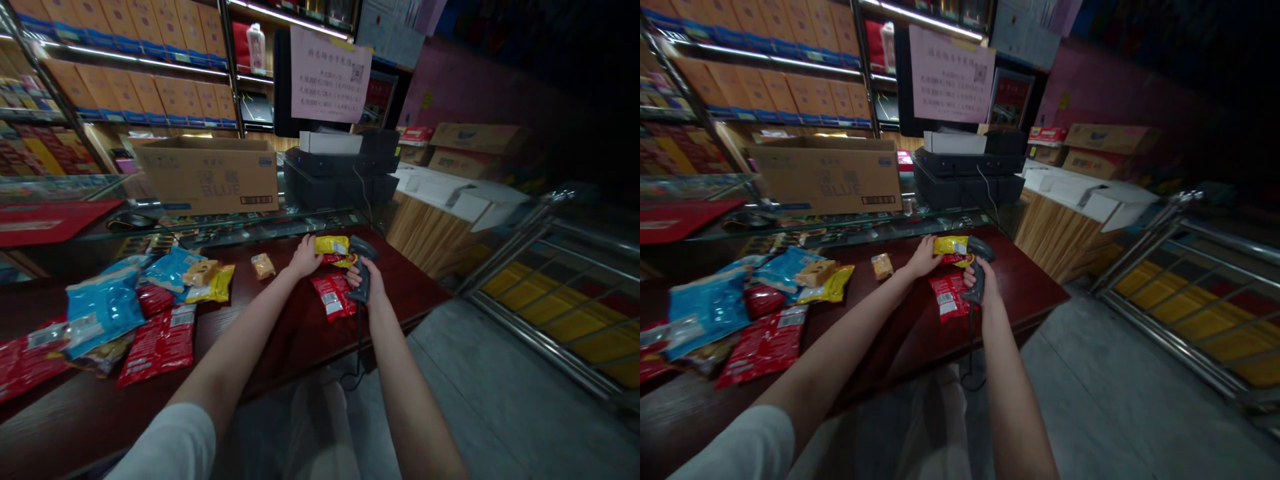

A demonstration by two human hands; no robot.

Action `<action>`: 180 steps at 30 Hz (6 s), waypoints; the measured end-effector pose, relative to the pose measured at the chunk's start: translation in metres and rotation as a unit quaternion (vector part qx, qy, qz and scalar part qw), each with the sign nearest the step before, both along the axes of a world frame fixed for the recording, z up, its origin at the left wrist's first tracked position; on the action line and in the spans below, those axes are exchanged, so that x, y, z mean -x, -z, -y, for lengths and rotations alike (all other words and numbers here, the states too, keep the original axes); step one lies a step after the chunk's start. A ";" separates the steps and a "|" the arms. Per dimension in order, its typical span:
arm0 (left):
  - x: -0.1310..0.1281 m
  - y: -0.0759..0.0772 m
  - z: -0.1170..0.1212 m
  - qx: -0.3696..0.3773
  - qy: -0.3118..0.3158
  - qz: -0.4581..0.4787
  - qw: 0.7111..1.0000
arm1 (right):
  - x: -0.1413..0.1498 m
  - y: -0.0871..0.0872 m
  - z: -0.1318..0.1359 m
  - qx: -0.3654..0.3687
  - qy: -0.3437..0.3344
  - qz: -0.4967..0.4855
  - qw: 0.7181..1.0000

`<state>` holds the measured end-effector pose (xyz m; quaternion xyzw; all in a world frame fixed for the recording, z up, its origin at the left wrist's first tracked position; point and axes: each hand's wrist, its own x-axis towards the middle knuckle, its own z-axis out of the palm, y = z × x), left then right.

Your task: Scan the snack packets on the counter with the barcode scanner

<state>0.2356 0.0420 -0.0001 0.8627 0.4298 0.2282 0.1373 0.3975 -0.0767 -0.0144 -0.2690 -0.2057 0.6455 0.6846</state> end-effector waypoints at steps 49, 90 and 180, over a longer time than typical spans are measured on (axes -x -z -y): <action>-0.049 -0.001 -0.037 0.107 -0.035 -0.051 0.992 | 0.001 0.004 0.008 0.013 0.013 0.023 1.000; 0.190 -0.002 0.024 -0.142 -0.164 0.177 0.960 | 0.126 -0.016 -0.035 -0.040 -0.197 0.086 0.976; 0.191 0.025 0.041 -0.120 -0.125 0.273 0.946 | 0.164 -0.023 -0.013 -0.060 -0.200 0.164 0.964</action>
